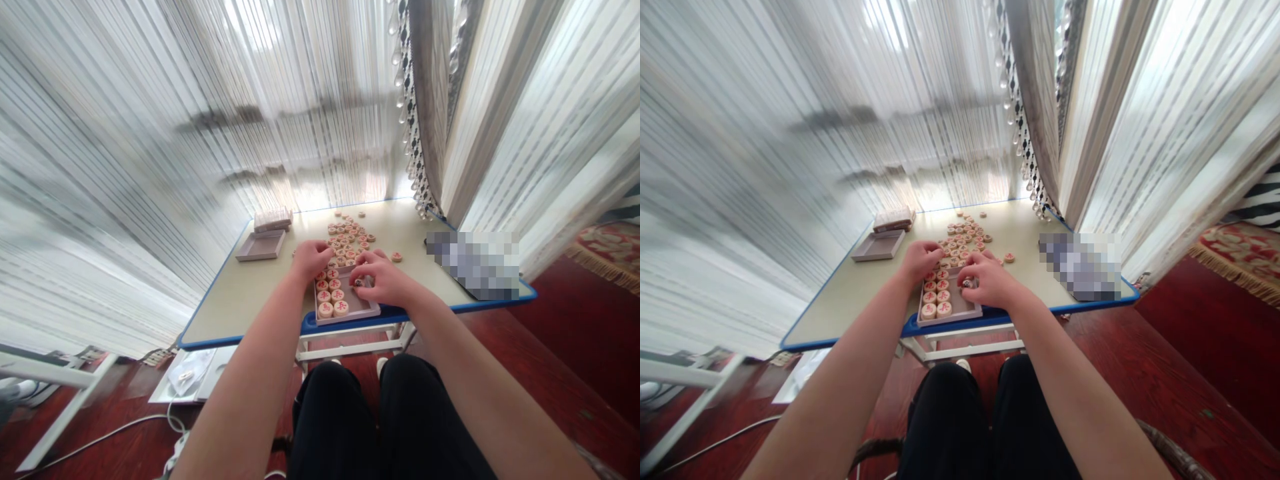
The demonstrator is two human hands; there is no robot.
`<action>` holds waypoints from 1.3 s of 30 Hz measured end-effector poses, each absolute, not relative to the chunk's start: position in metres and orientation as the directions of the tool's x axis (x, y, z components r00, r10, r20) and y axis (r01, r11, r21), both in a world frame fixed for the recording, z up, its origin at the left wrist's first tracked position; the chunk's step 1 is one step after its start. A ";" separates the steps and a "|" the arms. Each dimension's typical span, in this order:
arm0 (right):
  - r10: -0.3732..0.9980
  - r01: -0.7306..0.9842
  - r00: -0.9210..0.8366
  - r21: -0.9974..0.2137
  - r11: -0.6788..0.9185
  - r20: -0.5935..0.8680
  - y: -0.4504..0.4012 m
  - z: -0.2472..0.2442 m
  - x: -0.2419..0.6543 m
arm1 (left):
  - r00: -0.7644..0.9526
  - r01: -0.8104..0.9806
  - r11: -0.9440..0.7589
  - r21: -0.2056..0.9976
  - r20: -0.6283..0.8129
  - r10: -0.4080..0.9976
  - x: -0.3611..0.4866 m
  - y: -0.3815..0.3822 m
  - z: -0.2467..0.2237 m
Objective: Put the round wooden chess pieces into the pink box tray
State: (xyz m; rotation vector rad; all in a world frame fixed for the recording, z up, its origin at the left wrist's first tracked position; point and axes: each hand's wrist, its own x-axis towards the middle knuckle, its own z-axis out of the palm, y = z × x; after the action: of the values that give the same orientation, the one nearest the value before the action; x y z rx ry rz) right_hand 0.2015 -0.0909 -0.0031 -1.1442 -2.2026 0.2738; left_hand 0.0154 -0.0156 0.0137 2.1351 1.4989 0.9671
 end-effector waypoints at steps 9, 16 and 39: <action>0.800 0.661 -0.408 -0.462 0.591 0.440 -0.090 -0.003 0.202 | 0.245 0.635 -0.414 0.652 0.338 0.909 0.019 -0.021 0.017; 0.801 0.655 -0.407 -0.471 0.591 0.439 -0.090 -0.002 0.202 | 0.270 0.630 -0.430 0.647 0.336 0.902 0.018 -0.021 0.018; 0.754 0.741 0.227 -0.612 0.277 0.616 -0.076 -0.005 0.212 | 0.241 0.583 -0.412 0.700 0.336 0.911 0.017 -0.021 0.017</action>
State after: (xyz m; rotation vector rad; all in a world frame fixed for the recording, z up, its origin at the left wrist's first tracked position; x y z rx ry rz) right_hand 0.2116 -0.0760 -0.0052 -1.4531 -1.5023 0.0158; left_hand 0.0173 -0.0209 0.0167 2.0871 1.3651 1.0159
